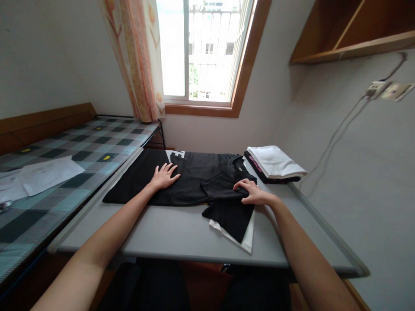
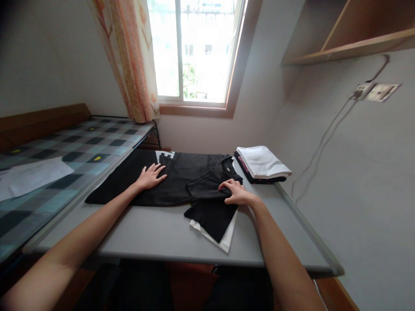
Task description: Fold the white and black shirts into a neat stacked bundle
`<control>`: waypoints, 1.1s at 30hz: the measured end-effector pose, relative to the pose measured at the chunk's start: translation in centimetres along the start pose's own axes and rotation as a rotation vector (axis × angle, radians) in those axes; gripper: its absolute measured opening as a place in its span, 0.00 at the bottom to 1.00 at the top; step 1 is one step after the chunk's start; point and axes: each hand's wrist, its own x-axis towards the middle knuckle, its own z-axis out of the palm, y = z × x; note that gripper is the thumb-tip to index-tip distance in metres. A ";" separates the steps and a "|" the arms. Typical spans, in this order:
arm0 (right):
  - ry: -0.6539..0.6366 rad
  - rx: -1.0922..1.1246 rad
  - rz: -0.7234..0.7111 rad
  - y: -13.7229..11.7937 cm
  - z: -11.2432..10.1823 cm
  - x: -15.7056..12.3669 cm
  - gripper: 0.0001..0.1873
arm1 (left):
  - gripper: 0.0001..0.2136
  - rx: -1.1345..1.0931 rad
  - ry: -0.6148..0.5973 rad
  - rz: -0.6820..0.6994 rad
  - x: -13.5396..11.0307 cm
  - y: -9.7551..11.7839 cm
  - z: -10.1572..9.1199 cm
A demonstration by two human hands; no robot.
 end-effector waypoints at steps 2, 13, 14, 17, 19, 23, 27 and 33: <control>0.015 -0.040 0.009 -0.3 0.1 -0.2 0.28 | 0.33 -0.002 0.001 0.004 -0.2 -0.1 0.0; 0.137 0.148 -0.241 1.5 1.0 -3.4 0.30 | 0.31 -0.092 0.087 0.099 -3.2 -0.8 0.2; 0.178 0.193 -0.260 1.9 1.1 -3.6 0.29 | 0.29 -0.115 0.119 0.137 -3.5 -1.6 0.1; 0.286 0.297 -0.238 3.0 1.4 -4.5 0.23 | 0.25 -0.184 0.212 0.206 -5.0 -5.1 -0.4; 0.297 0.335 -0.202 3.4 1.4 -4.9 0.17 | 0.23 -0.223 0.226 0.171 -6.5 -8.1 -1.3; 0.244 0.395 -0.162 3.7 0.7 -5.1 0.15 | 0.22 -0.324 0.125 0.123 -10.0 -13.2 -4.3; 0.222 0.421 -0.148 3.9 0.1 -4.7 0.19 | 0.22 -0.404 -0.145 0.110 -13.5 -15.4 -6.9; 0.325 0.343 -0.075 3.9 -0.1 -3.6 0.22 | 0.24 -0.302 -0.108 0.142 -16.7 -14.6 -7.2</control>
